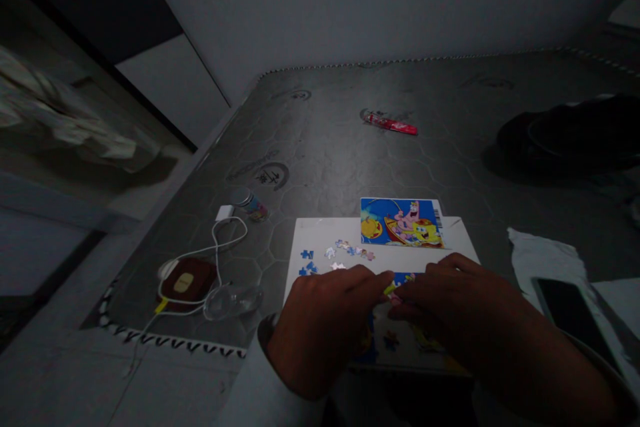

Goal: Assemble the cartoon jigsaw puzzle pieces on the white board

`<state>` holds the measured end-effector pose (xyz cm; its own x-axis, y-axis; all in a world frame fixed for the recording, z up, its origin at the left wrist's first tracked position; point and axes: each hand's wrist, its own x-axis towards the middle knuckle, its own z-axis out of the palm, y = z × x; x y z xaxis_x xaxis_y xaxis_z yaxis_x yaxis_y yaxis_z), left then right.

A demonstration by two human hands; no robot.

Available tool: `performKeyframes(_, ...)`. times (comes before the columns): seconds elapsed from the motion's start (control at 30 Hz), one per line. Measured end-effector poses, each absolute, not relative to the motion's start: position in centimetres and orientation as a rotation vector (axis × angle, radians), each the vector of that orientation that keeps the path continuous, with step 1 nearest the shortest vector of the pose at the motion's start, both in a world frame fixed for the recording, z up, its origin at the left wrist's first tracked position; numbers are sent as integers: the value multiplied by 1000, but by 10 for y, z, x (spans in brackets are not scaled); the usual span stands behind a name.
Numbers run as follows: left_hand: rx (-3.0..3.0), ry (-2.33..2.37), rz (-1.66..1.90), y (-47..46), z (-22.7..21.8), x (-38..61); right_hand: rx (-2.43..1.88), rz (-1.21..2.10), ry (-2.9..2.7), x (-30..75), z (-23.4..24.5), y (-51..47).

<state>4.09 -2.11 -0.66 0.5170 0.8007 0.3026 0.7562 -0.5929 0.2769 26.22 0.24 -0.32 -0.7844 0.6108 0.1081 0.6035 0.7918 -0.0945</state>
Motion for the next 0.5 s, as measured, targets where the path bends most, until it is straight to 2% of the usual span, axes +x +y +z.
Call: performKeyframes(0.5, 2685, 1385, 677, -22, -1, 46, -1031, 87, -2806, 261, 0, 2)
